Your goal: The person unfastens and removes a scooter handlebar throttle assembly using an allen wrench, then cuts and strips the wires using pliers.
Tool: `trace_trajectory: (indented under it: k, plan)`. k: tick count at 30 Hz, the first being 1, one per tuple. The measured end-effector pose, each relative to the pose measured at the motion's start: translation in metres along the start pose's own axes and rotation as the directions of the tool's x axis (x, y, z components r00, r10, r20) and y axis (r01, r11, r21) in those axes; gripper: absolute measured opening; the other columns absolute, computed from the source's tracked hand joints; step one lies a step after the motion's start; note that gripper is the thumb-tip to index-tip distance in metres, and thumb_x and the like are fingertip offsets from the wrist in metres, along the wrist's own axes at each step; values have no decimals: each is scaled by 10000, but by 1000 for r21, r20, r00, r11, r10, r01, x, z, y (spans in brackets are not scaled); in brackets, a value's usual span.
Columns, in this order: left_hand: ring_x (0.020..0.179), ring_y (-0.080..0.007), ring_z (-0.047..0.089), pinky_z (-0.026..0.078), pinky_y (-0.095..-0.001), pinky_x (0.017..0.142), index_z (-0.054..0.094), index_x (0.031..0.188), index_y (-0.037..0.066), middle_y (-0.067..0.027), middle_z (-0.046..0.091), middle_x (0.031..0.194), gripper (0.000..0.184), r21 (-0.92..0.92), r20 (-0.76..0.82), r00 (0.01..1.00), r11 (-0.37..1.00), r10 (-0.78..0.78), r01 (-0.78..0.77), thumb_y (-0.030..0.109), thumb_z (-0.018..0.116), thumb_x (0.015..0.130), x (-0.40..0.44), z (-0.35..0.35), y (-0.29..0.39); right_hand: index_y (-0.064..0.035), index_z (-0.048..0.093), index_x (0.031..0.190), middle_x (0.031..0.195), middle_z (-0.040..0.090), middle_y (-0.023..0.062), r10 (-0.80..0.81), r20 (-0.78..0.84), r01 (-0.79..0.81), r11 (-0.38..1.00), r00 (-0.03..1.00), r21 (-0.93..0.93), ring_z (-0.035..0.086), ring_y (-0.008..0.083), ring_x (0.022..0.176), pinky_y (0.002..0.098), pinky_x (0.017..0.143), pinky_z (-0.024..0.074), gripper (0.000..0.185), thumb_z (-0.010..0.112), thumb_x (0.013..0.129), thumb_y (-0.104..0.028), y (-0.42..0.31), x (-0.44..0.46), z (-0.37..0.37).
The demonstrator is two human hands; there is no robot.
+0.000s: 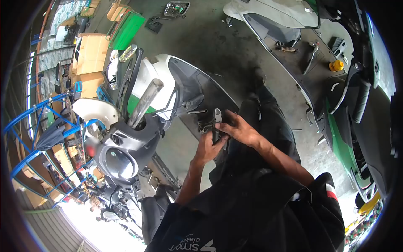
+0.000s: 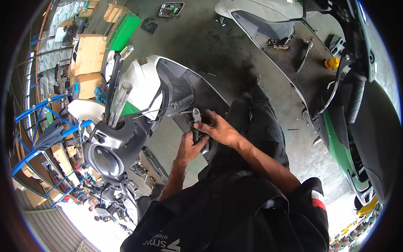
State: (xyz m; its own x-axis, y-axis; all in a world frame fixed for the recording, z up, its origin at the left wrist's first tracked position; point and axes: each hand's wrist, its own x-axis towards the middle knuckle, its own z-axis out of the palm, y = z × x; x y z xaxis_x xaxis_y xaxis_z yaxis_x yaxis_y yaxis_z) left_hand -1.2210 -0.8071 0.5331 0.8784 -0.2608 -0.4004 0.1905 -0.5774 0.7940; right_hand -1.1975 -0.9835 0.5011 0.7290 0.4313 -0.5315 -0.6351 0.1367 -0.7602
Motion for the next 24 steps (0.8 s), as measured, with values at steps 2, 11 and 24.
trace_trajectory:
  k: [2, 11, 24]
  plan:
    - [681, -114, 556, 461, -303, 617, 634, 947, -37, -46, 634, 736, 261, -52, -17, 1000, 999, -2, 2, 215, 682, 899, -6, 0, 1, 51, 529, 1243, 1204, 580, 225, -12, 7, 12, 998, 1000, -68, 564, 310, 1111, 386, 950, 432, 603, 624, 917, -448, -20, -12, 1]
    - [1044, -363, 623, 473, -423, 901, 500, 1249, -48, -242, 616, 1173, 416, -155, -666, 698, 963, -265, 218, 228, 587, 950, 24, -51, -84, 32, 572, 1089, 922, 630, 96, 70, -213, -61, 997, 975, 49, 653, 161, 826, 286, 571, 478, 394, 602, 945, -334, -21, -39, -17]
    - [833, -139, 648, 557, -297, 690, 637, 1033, 3, -55, 676, 954, 248, -567, -541, 772, 823, -334, -42, 223, 666, 922, 48, -29, -57, -6, 497, 1257, 969, 617, 80, -8, 120, 25, 989, 993, -145, 664, 178, 701, 269, 568, 500, 432, 595, 959, -303, -20, -49, 23]
